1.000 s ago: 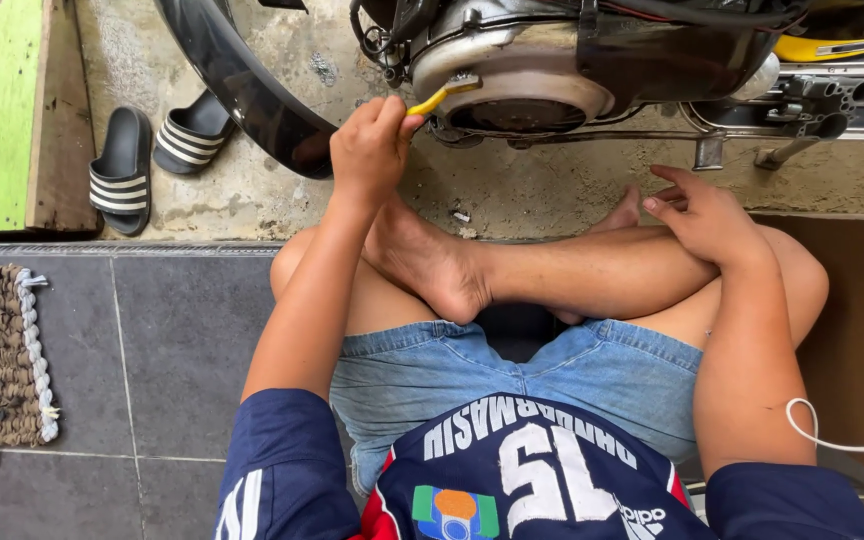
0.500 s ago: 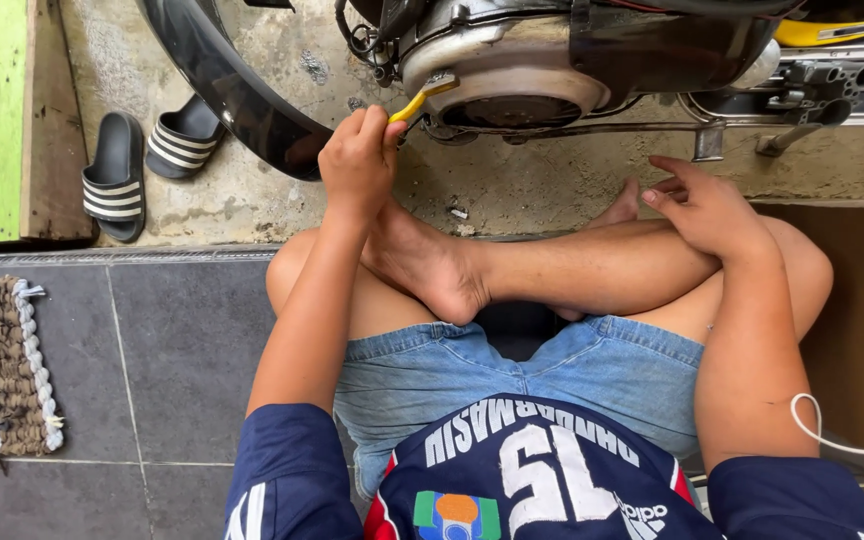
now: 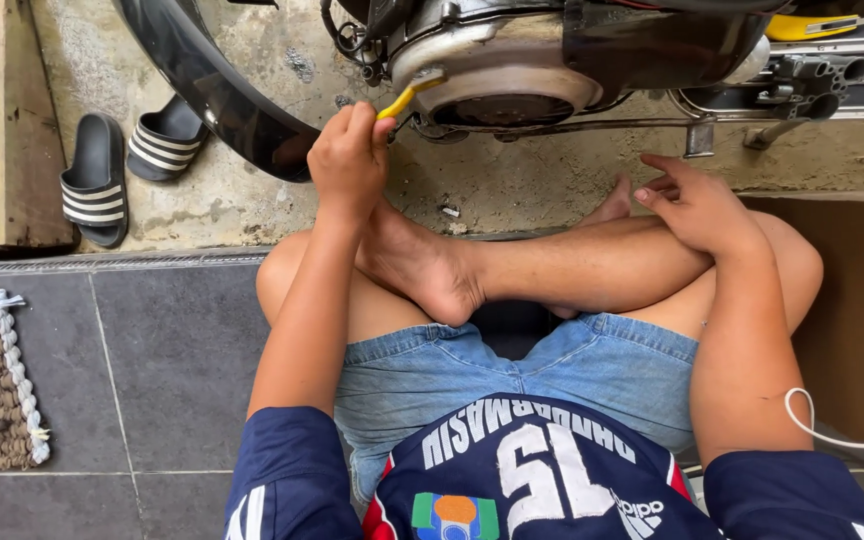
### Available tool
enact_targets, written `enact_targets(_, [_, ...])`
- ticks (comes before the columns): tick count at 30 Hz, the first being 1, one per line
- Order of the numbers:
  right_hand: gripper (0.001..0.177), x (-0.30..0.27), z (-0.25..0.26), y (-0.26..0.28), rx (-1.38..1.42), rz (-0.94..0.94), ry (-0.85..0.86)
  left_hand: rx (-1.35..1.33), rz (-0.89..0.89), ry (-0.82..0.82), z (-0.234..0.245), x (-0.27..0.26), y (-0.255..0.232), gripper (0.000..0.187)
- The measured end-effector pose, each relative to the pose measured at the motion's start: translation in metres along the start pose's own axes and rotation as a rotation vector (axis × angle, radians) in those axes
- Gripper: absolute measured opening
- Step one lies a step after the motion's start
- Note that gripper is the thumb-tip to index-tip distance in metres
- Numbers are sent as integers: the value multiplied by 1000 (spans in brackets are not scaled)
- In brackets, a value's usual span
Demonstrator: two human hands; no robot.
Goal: Cleaning the metal casing of a motorcycle engine using a small brush
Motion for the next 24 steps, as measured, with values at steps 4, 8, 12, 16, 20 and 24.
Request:
enact_targets(4, [61,5,0,-1,-59,25,8,-27,32,-36,4,9,2,45])
enact_targets(8, [60,3,1,-2,-31,19,0,-33,-73,-101,0,19,-30,45])
enact_targets(12, [60,0,0,-6,0,26,-16,-24,-127,-58,-7,6,-32,47])
enact_targets(16, [61,1,-2,-4,-54,49,6,-46,-18,-15,-7,-2,-9,47])
enact_targets(20, [61,4,0,-1,-50,45,11,-33,-41,-16,-11,-1,-19,45])
enact_targets(24, [61,3,-2,-4,-42,57,9,-34,-46,26,-19,2,-34,43])
Point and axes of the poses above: each hand's wrist, its own x-axis towards the middle knuckle, its own z-axis out of the back of the hand, y = z × x, the point moved 5 cm from there along x, towards the middle knuckle, and after that the axes turned 13 degrees about z, right-handed, at the moved point
